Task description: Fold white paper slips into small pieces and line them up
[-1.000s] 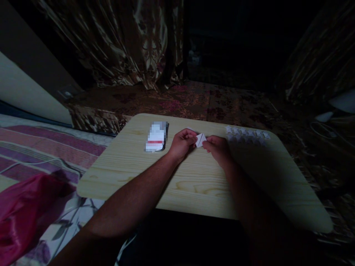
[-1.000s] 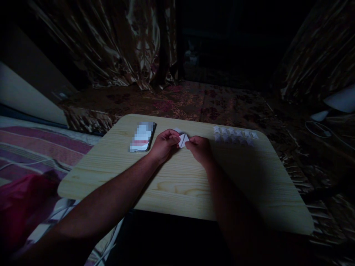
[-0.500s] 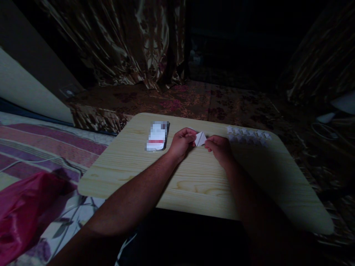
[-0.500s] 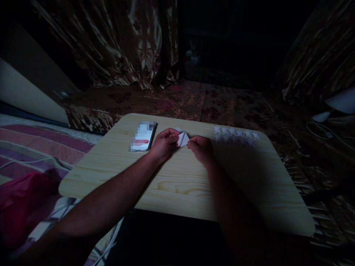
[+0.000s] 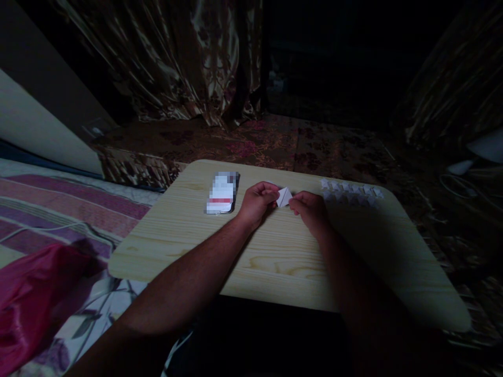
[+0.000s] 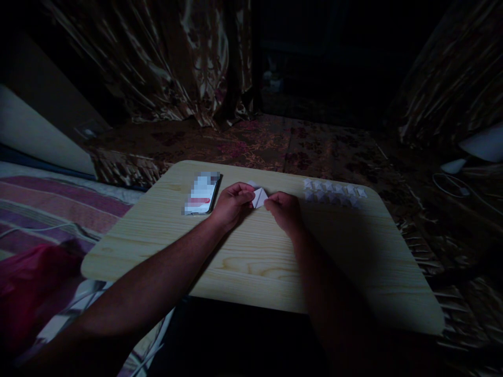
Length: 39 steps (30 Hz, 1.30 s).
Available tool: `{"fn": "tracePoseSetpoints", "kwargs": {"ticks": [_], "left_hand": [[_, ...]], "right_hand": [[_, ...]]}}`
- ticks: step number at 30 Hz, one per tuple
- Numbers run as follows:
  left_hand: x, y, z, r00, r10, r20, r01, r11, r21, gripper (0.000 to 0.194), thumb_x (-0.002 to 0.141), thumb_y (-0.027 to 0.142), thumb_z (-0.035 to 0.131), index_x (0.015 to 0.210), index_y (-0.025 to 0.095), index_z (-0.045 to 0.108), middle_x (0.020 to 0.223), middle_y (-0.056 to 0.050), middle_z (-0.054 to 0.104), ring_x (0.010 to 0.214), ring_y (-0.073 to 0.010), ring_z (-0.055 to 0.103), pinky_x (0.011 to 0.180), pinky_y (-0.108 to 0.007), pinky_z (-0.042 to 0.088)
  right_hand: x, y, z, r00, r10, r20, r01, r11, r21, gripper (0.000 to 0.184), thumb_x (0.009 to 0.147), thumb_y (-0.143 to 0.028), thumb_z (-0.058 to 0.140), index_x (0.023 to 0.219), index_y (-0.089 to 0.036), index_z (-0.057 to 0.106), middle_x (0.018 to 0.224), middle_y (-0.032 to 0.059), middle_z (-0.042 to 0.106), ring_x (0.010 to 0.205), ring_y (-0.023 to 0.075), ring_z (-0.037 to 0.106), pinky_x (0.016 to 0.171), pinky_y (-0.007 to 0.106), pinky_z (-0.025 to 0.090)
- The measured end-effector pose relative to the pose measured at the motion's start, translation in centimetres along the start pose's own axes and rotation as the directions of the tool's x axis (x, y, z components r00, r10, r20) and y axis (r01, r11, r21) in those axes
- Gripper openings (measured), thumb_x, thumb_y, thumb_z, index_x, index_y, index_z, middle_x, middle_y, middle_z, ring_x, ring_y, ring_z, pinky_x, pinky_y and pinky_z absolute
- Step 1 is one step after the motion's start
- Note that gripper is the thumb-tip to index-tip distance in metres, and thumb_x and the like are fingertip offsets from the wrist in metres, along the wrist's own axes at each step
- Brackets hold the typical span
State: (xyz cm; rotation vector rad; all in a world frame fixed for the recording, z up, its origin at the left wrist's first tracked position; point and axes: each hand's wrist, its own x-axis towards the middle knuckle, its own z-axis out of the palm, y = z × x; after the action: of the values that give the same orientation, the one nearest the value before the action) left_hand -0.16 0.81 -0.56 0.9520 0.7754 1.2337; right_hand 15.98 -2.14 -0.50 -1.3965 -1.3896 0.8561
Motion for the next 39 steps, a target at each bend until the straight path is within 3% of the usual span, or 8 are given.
{"fn": "tracePoseSetpoints", "kwargs": {"ticks": [4, 7, 22, 34, 39], "left_hand": [[-0.03, -0.20, -0.02, 0.996, -0.025, 0.080, 0.025, 1.000, -0.003, 0.026, 0.062, 0.022, 0.079, 0.083, 0.013, 0.066, 0.065, -0.001, 0.064, 0.051, -0.0077, 0.052, 0.051, -0.021, 0.039], [-0.05, -0.41, -0.06, 0.993, -0.048, 0.109, 0.046, 0.999, 0.020, 0.022, 0.064, 0.025, 0.079, 0.075, 0.013, 0.063, 0.060, 0.001, 0.061, 0.048, -0.0074, 0.051, 0.049, -0.021, 0.037], [-0.18, -0.42, 0.03, 0.995, -0.021, 0.095, 0.010, 0.993, 0.117, 0.023, 0.066, 0.030, 0.078, 0.067, 0.015, 0.061, 0.053, 0.001, 0.058, 0.047, -0.0082, 0.049, 0.048, -0.022, 0.035], [-0.17, -0.47, -0.01, 0.994, -0.014, 0.108, 0.002, 0.994, 0.113, 0.025, 0.067, 0.033, 0.077, 0.066, 0.015, 0.060, 0.052, 0.002, 0.056, 0.046, -0.0080, 0.048, 0.049, -0.022, 0.035], [-0.10, -0.52, -0.18, 0.997, -0.037, 0.070, 0.028, 0.991, 0.131, 0.022, 0.069, 0.035, 0.073, 0.069, 0.015, 0.063, 0.052, 0.002, 0.056, 0.045, -0.0078, 0.046, 0.046, -0.021, 0.033]], "right_hand": [[0.00, -0.18, -0.16, 0.999, -0.038, -0.038, 0.038, 0.999, 0.001, 0.017, 0.070, -0.034, 0.061, 0.068, -0.017, 0.063, 0.056, -0.0012, 0.060, 0.051, 0.0120, 0.051, 0.050, 0.024, 0.036], [-0.01, -0.35, -0.23, 0.998, -0.043, -0.039, 0.044, 0.999, 0.009, 0.017, 0.072, -0.034, 0.060, 0.067, -0.017, 0.063, 0.055, -0.0019, 0.058, 0.050, 0.0116, 0.050, 0.050, 0.024, 0.036], [0.05, 0.07, -0.01, 0.997, -0.073, -0.029, 0.071, 0.995, -0.065, 0.017, 0.072, -0.035, 0.062, 0.068, -0.018, 0.061, 0.056, -0.0023, 0.058, 0.052, 0.0124, 0.051, 0.051, 0.024, 0.036], [0.08, -0.12, 0.06, 0.997, -0.056, -0.044, 0.055, 0.998, -0.005, 0.019, 0.073, -0.035, 0.063, 0.066, -0.018, 0.061, 0.052, -0.0037, 0.055, 0.048, 0.0105, 0.047, 0.047, 0.023, 0.032], [0.25, 0.14, 0.15, 0.996, -0.061, -0.060, 0.065, 0.996, 0.064, 0.025, 0.076, -0.041, 0.063, 0.078, -0.017, 0.066, 0.058, -0.0014, 0.060, 0.052, 0.0120, 0.053, 0.049, 0.024, 0.039]]}}
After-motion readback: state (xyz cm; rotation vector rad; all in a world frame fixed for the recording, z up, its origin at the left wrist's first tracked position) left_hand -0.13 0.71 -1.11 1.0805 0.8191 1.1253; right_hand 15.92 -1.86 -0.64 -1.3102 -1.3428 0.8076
